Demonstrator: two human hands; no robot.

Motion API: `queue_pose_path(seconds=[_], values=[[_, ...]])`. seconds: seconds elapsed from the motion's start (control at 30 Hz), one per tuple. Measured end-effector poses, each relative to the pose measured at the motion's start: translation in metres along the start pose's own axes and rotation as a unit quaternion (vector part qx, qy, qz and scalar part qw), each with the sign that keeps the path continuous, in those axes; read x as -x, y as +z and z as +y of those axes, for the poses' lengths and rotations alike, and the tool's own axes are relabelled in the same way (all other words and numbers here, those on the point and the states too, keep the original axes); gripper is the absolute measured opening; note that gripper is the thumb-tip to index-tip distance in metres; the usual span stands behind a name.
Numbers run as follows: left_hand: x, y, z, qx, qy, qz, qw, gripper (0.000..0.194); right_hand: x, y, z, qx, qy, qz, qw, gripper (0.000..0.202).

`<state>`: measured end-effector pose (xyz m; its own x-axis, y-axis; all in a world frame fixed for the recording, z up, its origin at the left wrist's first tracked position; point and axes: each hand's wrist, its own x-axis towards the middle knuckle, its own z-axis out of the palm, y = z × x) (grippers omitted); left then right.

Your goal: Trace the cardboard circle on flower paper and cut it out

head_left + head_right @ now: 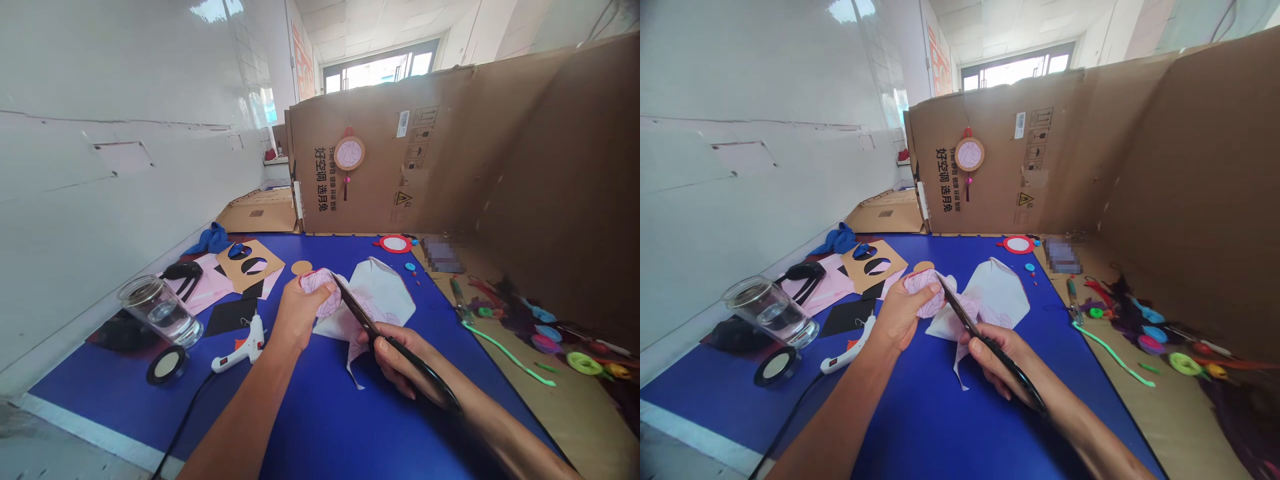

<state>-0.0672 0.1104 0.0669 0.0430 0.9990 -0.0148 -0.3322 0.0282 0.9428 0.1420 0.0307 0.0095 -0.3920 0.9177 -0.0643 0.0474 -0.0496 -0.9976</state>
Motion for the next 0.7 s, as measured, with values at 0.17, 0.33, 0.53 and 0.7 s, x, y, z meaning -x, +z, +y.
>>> queue_pose_path(seconds=[0.17, 0.33, 0.53, 0.7], values=[[0.000, -0.001, 0.001, -0.001, 0.003, -0.009, 1.000, 0.045, 0.001, 0.002, -0.008, -0.001, 0.008, 0.011, 1.000, 0.076], [-0.001, -0.003, 0.002, -0.007, -0.001, -0.013, 1.000, 0.043, 0.003, 0.003, -0.012, 0.013, 0.015, 0.006, 1.000, 0.077], [-0.001, -0.004, 0.004, -0.008, 0.000, -0.025, 1.000, 0.046, 0.004, 0.004, -0.016, 0.029, 0.028, 0.013, 0.999, 0.082], [0.000, -0.003, 0.006, -0.005, 0.003, -0.031, 1.000, 0.048, 0.002, 0.004, -0.014, 0.019, 0.028, 0.012, 0.999, 0.085]])
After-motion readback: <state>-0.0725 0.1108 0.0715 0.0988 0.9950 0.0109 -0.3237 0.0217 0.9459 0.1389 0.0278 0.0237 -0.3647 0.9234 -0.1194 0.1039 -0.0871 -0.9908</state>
